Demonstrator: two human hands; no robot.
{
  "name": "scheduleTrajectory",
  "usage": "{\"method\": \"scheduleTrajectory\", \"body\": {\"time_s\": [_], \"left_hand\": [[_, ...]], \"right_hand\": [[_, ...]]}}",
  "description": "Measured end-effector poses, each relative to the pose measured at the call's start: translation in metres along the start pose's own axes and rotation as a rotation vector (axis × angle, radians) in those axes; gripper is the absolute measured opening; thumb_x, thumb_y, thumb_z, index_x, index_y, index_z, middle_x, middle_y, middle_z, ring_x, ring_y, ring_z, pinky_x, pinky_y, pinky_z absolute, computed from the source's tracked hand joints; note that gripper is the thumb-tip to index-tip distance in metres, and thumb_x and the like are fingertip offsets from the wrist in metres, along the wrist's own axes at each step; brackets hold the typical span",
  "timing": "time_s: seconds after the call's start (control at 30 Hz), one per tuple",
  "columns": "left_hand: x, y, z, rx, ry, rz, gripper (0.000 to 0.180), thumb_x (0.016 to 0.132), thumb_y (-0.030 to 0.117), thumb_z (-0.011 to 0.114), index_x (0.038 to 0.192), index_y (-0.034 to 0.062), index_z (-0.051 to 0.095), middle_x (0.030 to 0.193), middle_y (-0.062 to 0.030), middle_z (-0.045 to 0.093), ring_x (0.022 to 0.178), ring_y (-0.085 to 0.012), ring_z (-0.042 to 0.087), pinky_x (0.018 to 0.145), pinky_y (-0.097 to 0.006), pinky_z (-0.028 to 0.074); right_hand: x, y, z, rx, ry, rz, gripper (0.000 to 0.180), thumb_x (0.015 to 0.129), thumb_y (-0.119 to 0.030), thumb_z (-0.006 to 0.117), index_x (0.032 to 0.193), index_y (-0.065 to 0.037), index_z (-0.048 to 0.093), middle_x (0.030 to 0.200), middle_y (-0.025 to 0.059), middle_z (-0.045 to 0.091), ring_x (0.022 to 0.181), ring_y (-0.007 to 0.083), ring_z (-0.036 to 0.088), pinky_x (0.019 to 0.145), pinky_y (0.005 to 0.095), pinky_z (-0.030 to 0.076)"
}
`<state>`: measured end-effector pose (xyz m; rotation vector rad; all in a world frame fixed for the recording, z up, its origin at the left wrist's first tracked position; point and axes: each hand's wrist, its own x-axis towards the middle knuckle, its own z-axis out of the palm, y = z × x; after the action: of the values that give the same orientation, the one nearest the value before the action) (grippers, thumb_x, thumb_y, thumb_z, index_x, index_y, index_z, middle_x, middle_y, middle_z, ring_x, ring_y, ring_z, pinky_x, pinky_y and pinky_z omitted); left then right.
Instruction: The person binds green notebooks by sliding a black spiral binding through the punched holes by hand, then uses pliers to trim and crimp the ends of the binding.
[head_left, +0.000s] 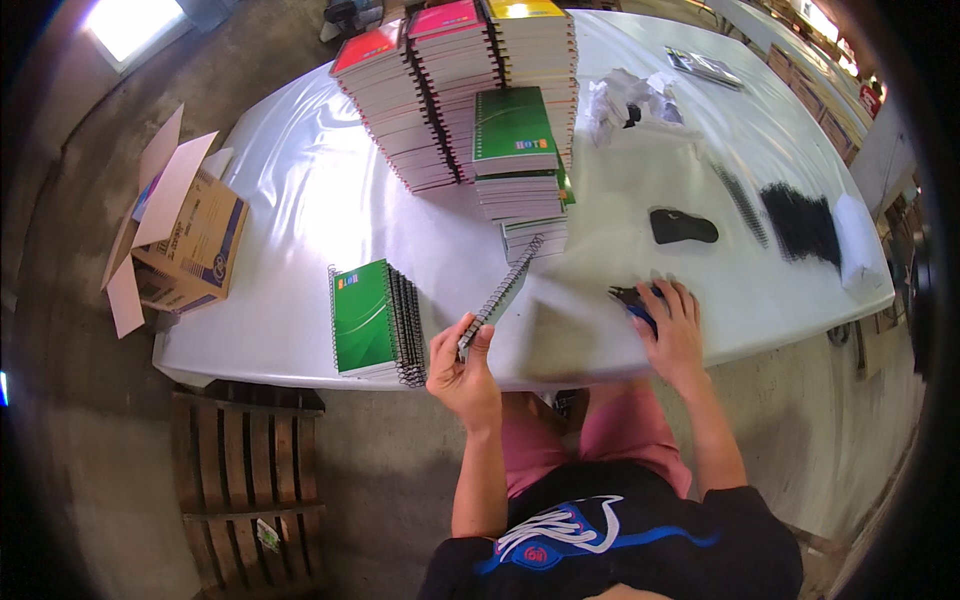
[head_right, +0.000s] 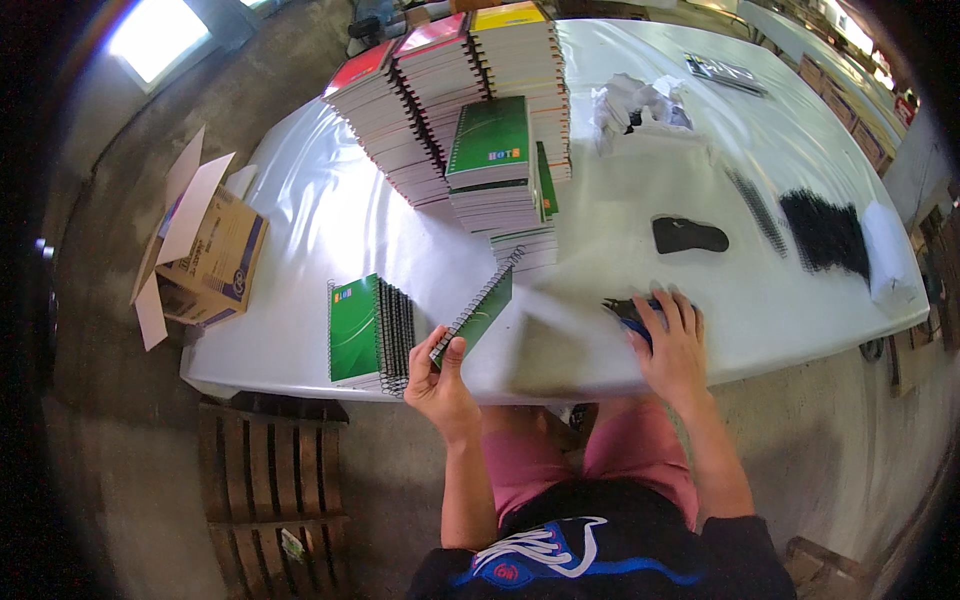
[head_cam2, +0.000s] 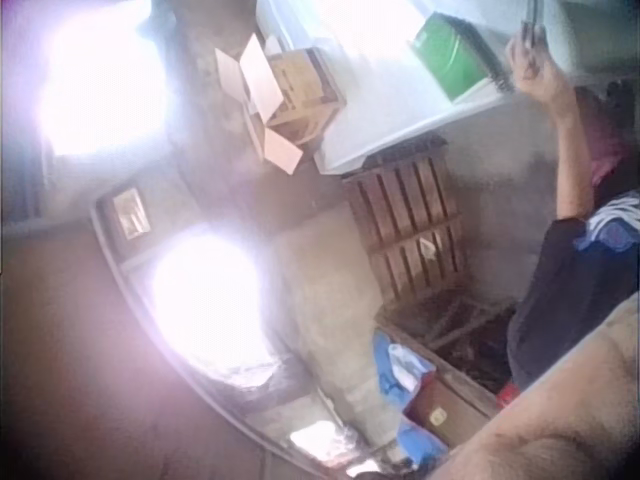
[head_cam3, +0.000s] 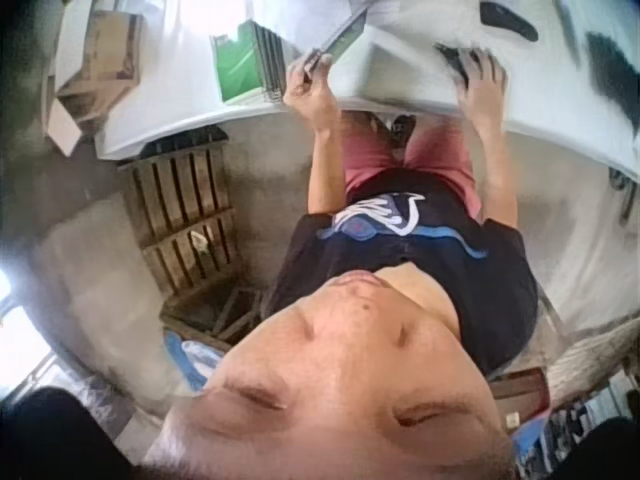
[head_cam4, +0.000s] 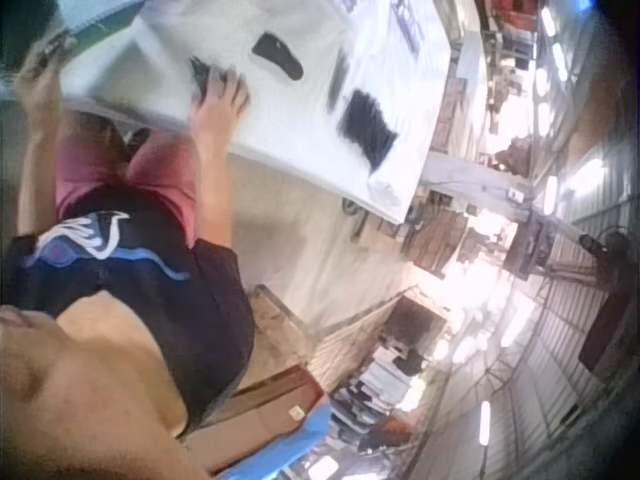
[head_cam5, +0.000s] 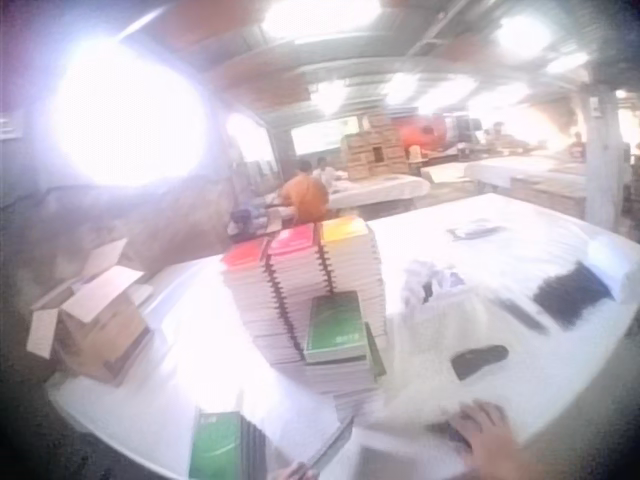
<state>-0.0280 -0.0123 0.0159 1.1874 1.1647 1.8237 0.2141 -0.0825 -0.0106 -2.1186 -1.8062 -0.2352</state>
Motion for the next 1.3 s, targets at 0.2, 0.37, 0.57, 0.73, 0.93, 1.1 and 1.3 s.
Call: {"method": "scheduleTrajectory", "body": {"time_s": [0.2,0.37,0.57,0.73,0.93,1.1,1.3], "left_hand": [[-0.004,0.005,-0.004,0.292,0.01,0.343,0.035,0.064,-0.001,0.08,0.098,0.0043,0.072,0.083,-0.0046,0.064,0.073,-0.0171,0.053,0.064,-0.028,0.044],[-0.005,0.01,-0.004,0.372,0.018,0.474,0.036,0.062,-0.001,0.08,0.097,0.0067,0.073,0.083,-0.0036,0.066,0.072,-0.0176,0.052,0.063,-0.029,0.043],[-0.004,0.015,-0.005,0.429,0.003,0.576,0.044,0.057,-0.011,0.074,0.097,0.0067,0.073,0.082,-0.002,0.065,0.072,-0.0176,0.05,0.062,-0.028,0.043],[-0.009,0.012,-0.003,0.401,0.038,0.586,0.044,0.056,-0.013,0.071,0.096,0.0054,0.073,0.079,-0.0019,0.064,0.072,-0.0176,0.049,0.063,-0.028,0.043],[-0.01,0.012,-0.005,0.365,0.072,0.42,0.036,0.067,-0.008,0.073,0.101,0.0026,0.07,0.078,-0.0035,0.063,0.075,-0.017,0.051,0.064,-0.028,0.044],[0.005,0.027,-0.016,-0.18,0.207,-0.037,0.035,0.091,0.007,0.06,0.123,-0.0039,0.053,0.097,-0.0058,0.061,0.085,-0.0109,0.06,0.077,-0.025,0.051],[0.003,0.048,-0.033,-0.516,0.194,-0.025,0.032,0.1,0.015,0.044,0.124,-0.0048,0.049,0.105,-0.0103,0.062,0.088,-0.0143,0.062,0.079,-0.028,0.052]], "right_hand": [[-0.002,-0.054,-0.037,0.698,0.018,-0.028,0.043,0.086,-0.026,0.062,0.127,-0.019,0.056,0.117,0.0153,0.049,0.106,0.033,0.047,0.095,0.0495,0.034],[0.006,-0.112,-0.081,0.613,0.071,-0.334,0.041,0.083,-0.026,0.065,0.123,-0.025,0.06,0.115,0.0127,0.05,0.104,0.0311,0.047,0.094,0.0457,0.033],[0.01,-0.118,-0.078,0.595,0.009,-0.376,0.039,0.085,-0.028,0.063,0.123,-0.025,0.059,0.112,0.0111,0.052,0.103,0.0284,0.05,0.091,0.0438,0.037],[0.003,-0.118,-0.077,1.53,-0.685,0.066,0.038,0.093,-0.027,0.055,0.128,-0.012,0.053,0.106,0.0099,0.058,0.1,0.0221,0.055,0.09,0.0404,0.042],[-0.002,-0.118,-0.047,1.509,-0.489,-0.088,0.038,0.096,-0.029,0.048,0.128,-0.009,0.051,0.109,0.0119,0.058,0.106,0.0263,0.054,0.093,0.0428,0.041],[0.0,-0.063,-0.033,0.28,-0.181,0.018,0.04,0.092,-0.033,0.051,0.13,-0.022,0.051,0.117,0.0135,0.05,0.114,0.0315,0.047,0.102,0.052,0.03],[0.003,-0.033,-0.007,-0.137,-0.125,0.033,0.046,0.094,-0.037,0.047,0.136,-0.019,0.044,0.136,0.0136,0.04,0.133,0.0305,0.031,0.106,0.0598,0.019]]}}
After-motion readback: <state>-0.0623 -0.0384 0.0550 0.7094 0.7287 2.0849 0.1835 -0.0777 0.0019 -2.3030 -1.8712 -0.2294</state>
